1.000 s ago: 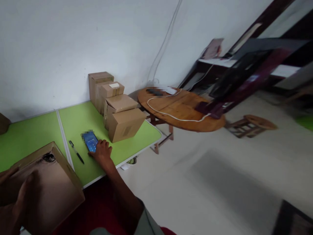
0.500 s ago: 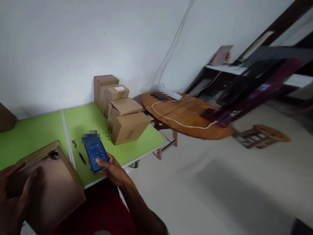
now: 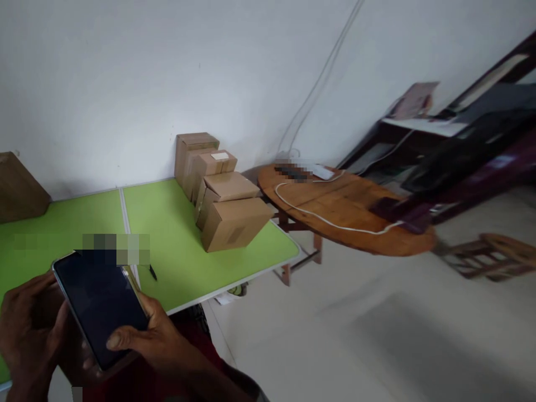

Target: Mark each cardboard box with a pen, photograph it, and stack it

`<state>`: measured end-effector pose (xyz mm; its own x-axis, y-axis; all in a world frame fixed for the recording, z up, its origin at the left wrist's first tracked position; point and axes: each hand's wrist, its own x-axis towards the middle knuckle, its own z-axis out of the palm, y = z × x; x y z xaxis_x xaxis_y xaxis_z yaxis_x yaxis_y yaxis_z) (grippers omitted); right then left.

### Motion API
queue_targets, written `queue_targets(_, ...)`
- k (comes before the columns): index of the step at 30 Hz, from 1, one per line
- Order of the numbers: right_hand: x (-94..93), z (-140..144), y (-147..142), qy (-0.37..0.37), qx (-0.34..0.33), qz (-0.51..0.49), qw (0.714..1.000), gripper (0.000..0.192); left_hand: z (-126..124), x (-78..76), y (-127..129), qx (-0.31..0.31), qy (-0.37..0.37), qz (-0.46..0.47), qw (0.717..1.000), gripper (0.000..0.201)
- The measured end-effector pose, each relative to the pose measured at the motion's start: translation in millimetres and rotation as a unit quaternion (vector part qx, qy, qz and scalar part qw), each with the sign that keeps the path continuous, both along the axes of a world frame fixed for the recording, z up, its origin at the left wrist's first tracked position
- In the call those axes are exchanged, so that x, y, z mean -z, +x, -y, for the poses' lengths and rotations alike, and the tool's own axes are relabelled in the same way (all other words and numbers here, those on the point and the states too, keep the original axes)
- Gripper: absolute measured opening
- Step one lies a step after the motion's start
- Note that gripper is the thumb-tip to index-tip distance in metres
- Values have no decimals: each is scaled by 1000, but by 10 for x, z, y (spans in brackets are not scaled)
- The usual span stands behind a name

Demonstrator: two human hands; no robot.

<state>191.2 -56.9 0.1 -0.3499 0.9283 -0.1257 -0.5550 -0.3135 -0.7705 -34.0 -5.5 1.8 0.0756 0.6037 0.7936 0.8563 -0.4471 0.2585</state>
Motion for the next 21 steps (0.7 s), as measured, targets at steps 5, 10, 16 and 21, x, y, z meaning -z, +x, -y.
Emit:
queue_targets(5,24,27,38,26,-1,22,999,59,18,-26,40,-1,-15,26,1000,31)
queue_targets(10,46,-27,134,60,56,61,995,68,3,-45,55,-21,-7,18,1000,39)
queue_targets(16,80,-81,244,69,63,61,994,70,-9,-97,65,-62,-52,31,996,53)
queue_targets(21,69,-91,277,67,87,55,992,69,-19,-142,100,-75,-74,33,994,56)
